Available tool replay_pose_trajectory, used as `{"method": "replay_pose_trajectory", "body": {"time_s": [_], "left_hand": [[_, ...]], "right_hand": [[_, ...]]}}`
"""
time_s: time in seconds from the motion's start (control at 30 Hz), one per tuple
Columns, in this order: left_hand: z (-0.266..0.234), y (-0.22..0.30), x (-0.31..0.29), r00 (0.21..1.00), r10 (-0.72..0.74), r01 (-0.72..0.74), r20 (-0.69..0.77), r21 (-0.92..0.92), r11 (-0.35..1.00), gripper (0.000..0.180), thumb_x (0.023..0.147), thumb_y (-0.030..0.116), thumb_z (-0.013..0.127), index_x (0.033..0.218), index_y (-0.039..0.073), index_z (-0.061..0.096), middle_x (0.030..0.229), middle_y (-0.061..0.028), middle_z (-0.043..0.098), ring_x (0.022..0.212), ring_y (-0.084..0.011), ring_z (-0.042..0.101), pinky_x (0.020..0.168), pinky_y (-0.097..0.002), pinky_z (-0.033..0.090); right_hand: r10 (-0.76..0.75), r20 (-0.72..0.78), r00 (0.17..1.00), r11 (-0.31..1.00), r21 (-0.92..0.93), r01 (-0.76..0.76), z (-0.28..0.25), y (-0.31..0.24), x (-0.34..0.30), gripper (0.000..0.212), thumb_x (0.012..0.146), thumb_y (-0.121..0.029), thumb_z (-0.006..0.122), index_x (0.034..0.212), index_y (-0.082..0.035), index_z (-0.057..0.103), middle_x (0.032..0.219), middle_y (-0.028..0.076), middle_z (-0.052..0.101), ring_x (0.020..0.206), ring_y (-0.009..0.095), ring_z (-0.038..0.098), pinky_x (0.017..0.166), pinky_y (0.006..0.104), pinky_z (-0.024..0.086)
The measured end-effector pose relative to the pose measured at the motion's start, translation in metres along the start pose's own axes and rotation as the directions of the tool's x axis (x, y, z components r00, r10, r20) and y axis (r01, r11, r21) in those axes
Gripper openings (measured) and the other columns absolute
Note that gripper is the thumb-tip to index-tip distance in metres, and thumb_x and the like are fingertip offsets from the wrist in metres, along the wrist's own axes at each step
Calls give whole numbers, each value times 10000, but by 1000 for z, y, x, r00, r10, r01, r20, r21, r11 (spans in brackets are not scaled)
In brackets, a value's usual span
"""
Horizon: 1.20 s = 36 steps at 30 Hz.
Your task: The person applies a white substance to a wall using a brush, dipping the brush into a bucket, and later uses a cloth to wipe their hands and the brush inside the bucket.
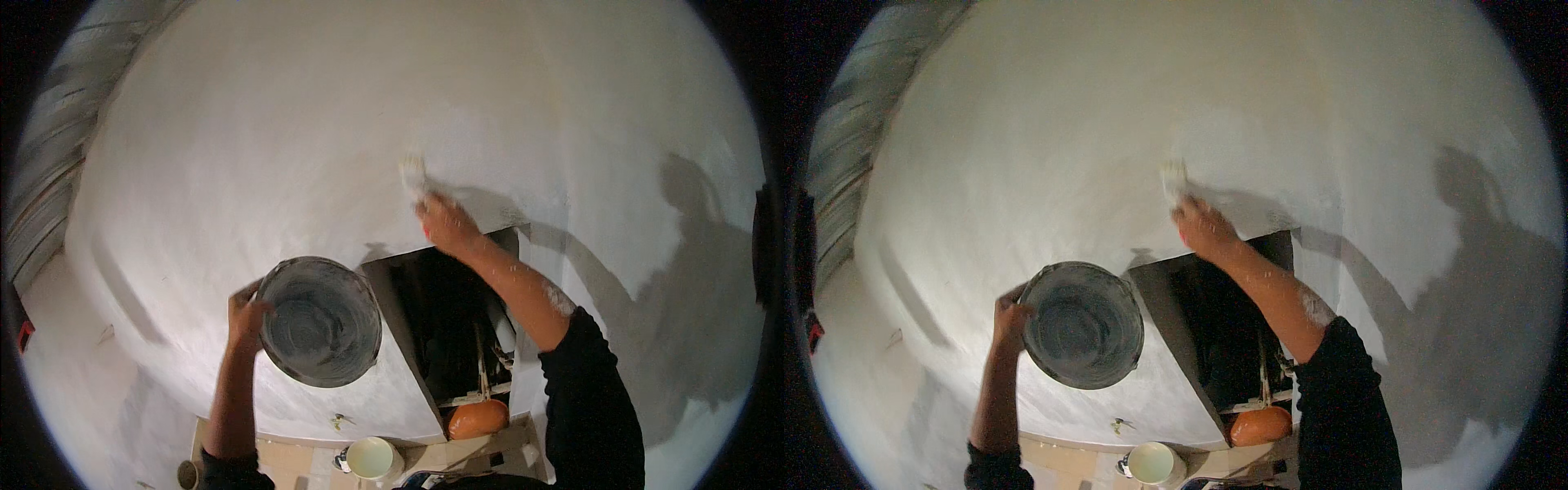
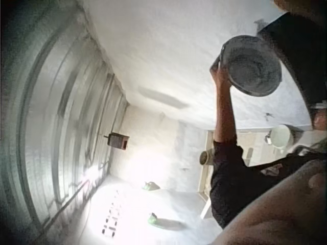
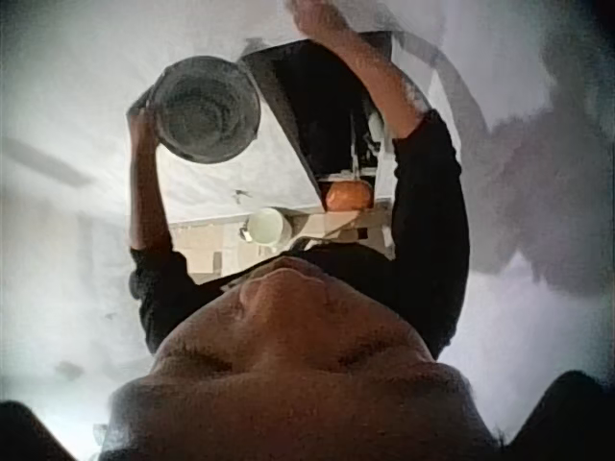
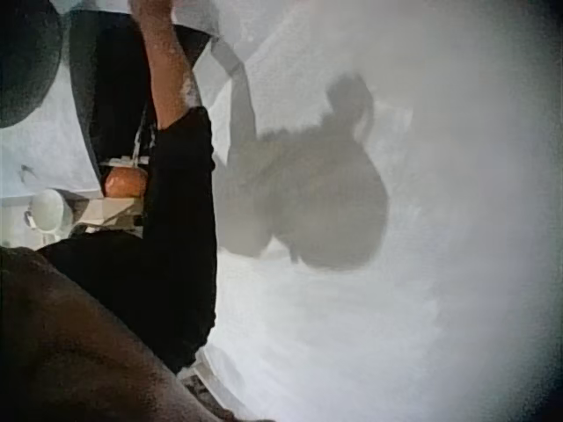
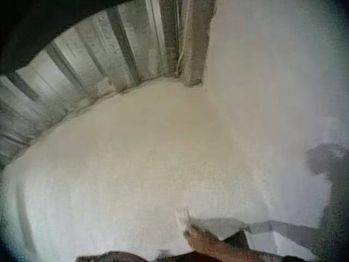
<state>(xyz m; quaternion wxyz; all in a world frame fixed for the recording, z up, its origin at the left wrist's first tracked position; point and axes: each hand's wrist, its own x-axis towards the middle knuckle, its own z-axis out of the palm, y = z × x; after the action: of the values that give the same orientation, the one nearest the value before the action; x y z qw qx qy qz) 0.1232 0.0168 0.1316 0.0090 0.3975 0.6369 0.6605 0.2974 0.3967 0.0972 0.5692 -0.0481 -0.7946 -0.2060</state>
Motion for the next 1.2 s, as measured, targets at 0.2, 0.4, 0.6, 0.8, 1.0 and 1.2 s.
{"method": "replay_pose_trajectory", "body": {"time_s": [0.2,0.4,0.6,0.8,1.0,1.2], "left_hand": [[-17,75,17,879,114,-451,463,728,516,407,744,-95,574,1147,-86,629,1051,-217,693,912,-280,690,828,-388,566],[29,114,48,794,-18,-590,608,777,220,391,792,-72,591,1177,-10,577,1079,-248,666,976,-355,674,884,-468,544],[52,98,73,658,22,-753,753,658,-22,465,824,-46,603,1267,67,519,1446,-262,389,1276,-338,503,1030,-478,468],[79,98,101,727,-108,-686,678,720,-101,530,852,-7,597,1357,114,492,1552,-258,167,1215,-387,547,1005,-454,496],[77,84,133,678,-23,-731,735,670,-130,556,793,-43,607,1328,95,545,1465,-306,316,1133,-385,602,992,-438,504],[66,81,140,713,-86,-701,696,711,-57,534,736,-43,634,1253,88,607,1319,-330,467,1132,-382,594,1021,-440,473]], "right_hand": [[24,476,879,895,381,-231,-72,-48,30,156,764,-57,604,911,-9,622,995,214,621,949,396,598,857,485,481],[462,-28,886,884,88,-459,-144,6,96,386,828,-77,658,1204,-9,604,1250,190,580,1181,337,537,1061,454,386],[194,-137,971,975,-86,-207,-67,-19,24,237,817,-70,642,1045,-4,659,1152,211,603,1098,363,586,913,450,500],[313,223,923,878,302,-371,-117,-6,50,267,757,-42,659,1020,5,658,1033,213,644,1000,379,620,889,449,493],[519,-350,780,853,270,-447,-148,24,91,266,730,-50,667,986,14,632,1007,218,641,959,383,613,872,462,480],[165,42,985,970,174,-170,-50,-47,70,290,732,-39,655,1017,17,663,1041,218,625,996,375,622,904,474,498]]}}
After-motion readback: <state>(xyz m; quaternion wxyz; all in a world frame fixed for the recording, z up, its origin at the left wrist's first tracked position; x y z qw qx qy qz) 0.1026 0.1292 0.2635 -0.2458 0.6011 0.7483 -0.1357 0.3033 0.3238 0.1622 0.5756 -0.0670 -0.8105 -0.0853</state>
